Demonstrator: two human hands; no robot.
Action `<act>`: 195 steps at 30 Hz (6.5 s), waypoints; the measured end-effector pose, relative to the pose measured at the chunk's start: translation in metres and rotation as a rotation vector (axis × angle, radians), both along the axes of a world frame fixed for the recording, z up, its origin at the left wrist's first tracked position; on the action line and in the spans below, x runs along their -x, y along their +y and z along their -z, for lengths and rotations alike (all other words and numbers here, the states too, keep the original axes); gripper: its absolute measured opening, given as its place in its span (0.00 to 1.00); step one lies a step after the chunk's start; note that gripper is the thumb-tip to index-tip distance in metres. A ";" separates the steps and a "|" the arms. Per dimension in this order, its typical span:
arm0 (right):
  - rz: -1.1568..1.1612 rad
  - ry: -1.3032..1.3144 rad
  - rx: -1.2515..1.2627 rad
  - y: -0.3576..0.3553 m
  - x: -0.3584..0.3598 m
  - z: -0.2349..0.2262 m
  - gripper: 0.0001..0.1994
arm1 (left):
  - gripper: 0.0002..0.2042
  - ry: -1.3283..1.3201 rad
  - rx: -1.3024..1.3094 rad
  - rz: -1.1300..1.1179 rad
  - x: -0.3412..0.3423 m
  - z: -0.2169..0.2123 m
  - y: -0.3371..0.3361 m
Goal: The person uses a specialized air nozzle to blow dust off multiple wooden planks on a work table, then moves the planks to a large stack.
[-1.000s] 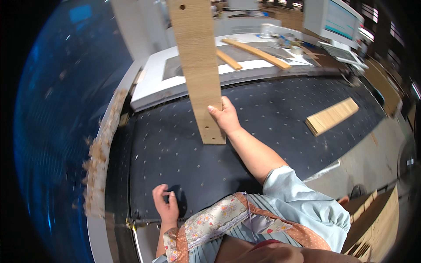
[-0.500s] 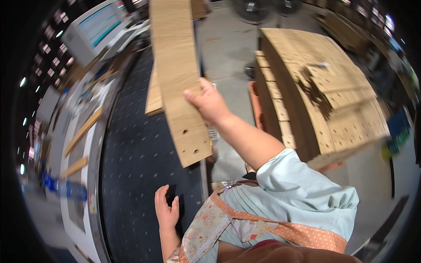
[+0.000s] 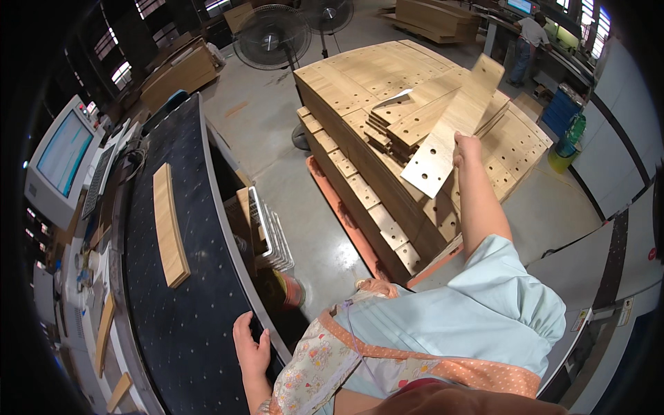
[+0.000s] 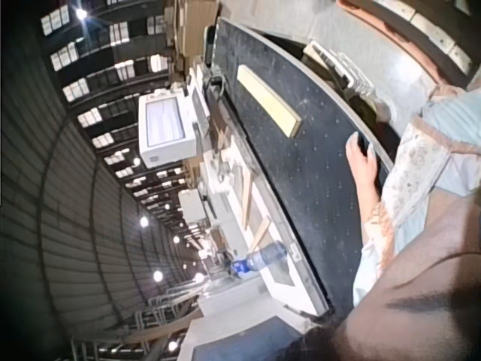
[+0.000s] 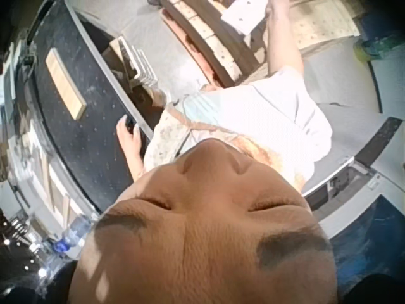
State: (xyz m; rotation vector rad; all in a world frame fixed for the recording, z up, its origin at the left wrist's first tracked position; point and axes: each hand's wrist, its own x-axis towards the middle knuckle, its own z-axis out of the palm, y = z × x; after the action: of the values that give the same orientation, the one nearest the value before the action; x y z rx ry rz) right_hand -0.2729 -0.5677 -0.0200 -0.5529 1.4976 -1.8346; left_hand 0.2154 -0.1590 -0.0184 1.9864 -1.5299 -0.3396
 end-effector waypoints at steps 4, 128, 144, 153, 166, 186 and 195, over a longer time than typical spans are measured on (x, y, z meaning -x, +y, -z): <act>0.103 0.050 -0.283 -0.041 0.037 -0.003 0.16 | 0.26 -0.135 0.011 0.028 -0.001 0.003 -0.031; -2.545 1.140 2.088 0.352 -0.525 0.017 0.42 | 0.27 -0.446 -0.380 -1.802 0.146 0.041 0.153; -2.413 1.222 2.154 0.383 -0.532 0.009 0.42 | 0.21 -0.484 -0.288 -1.922 0.143 0.050 0.157; -2.461 1.204 2.259 0.377 -0.537 -0.002 0.43 | 0.20 -0.466 -0.274 -1.966 0.148 0.041 0.154; -2.468 1.254 2.344 0.376 -0.540 -0.002 0.42 | 0.19 -0.469 -0.188 -2.004 0.147 0.049 0.154; -2.439 1.225 2.350 0.375 -0.536 -0.002 0.41 | 0.20 -0.443 -0.193 -2.025 0.150 0.049 0.154; -2.459 1.076 2.345 0.371 -0.535 0.002 0.41 | 0.23 -0.603 -0.172 -1.926 0.153 0.043 0.153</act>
State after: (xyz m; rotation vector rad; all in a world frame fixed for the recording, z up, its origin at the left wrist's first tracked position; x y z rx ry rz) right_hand 0.2623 -0.1971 -0.0220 2.6039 2.0692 -0.2493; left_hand 0.0628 -0.0064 -0.0611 2.7659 0.7003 0.9748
